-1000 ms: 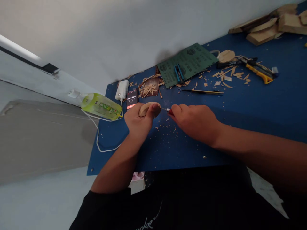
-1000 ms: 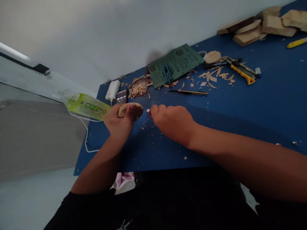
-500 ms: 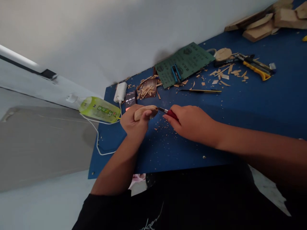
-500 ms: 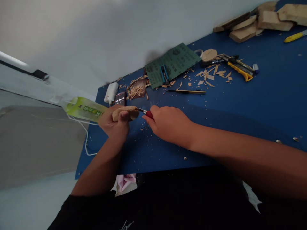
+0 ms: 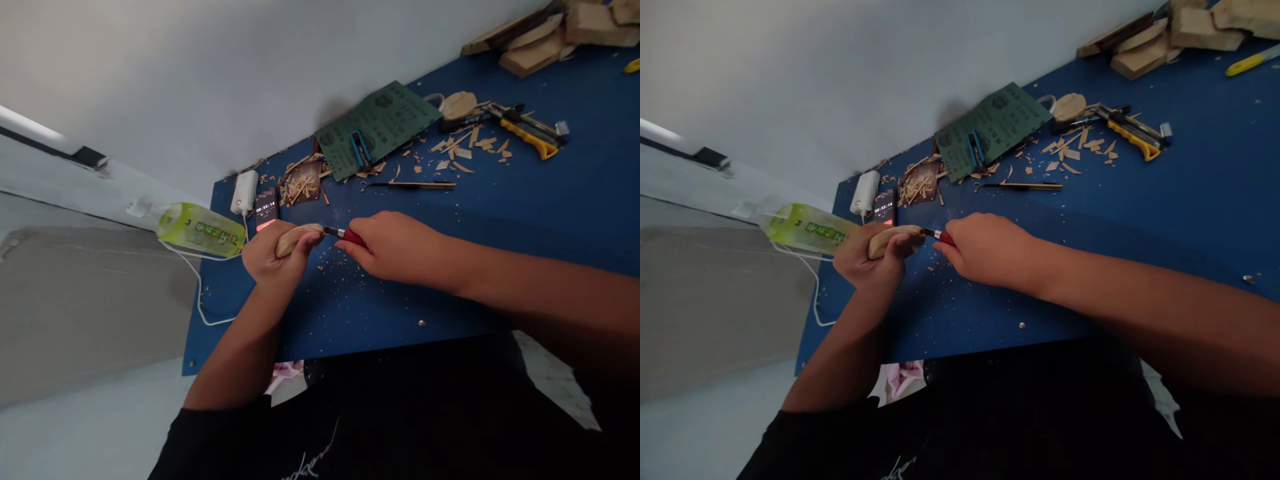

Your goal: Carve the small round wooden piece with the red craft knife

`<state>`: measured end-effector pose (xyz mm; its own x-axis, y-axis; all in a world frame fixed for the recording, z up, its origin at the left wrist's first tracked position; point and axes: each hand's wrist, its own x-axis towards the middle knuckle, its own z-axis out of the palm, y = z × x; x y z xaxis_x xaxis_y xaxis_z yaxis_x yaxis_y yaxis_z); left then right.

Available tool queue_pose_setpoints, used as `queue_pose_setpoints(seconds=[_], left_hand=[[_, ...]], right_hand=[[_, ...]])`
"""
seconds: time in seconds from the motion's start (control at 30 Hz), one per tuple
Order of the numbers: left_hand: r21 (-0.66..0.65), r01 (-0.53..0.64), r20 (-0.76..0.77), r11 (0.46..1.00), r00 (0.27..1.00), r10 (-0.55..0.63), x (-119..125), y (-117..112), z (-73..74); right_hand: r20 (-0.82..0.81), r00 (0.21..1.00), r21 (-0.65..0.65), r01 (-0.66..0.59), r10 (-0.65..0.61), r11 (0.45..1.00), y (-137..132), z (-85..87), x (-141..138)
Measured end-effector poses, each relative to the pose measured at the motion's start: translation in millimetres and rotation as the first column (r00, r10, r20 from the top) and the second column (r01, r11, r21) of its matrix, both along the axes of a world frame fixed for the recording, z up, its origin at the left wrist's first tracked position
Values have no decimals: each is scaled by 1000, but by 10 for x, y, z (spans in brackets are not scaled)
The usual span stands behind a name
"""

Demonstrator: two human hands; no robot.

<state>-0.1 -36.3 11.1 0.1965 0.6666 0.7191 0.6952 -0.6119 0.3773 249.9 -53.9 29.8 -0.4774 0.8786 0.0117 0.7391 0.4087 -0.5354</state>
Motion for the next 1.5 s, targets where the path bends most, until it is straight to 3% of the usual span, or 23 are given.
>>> queue_pose_setpoints(seconds=[0.23, 0.33, 0.5, 0.57, 0.7, 0.8, 1.1, 1.3, 1.5], left_hand=[[53, 41, -159, 998, 987, -32, 8, -43, 25], [3, 8, -99, 1000, 995, -7, 36, -65, -5], [-131, 23, -18, 991, 1000, -26, 51, -64, -21], [-159, 29, 9, 987, 1000, -28, 50, -56, -17], [-193, 43, 67, 980, 997, -31, 41, -32, -4], [-232, 60, 114, 971, 993, -35, 33, -5, 10], [-448, 69, 221, 891, 975, 36, -26, 84, 28], [-533, 159, 360, 831, 931, 53, -87, 163, -49], [-608, 265, 489, 748, 868, 90, -44, 187, -23]], right_hand=[[-105, 991, -220, 57, -82, 974, -25, 1, -64], [-101, 993, -182, 40, -59, 982, -44, -65, -82], [62, 998, 0, 7, -7, 1000, -70, -117, -72], [44, 999, -18, -2, 3, 1000, -48, -114, -69], [-97, 995, -183, -22, 5, 983, 31, -115, -72], [-130, 991, -182, -47, 23, 982, 60, -127, -64], [-63, 993, -93, -101, 95, 991, 61, -99, -23], [-64, 990, -77, -130, 126, 988, 89, -84, -6], [-94, 984, -64, -157, 150, 986, 107, -96, 12]])
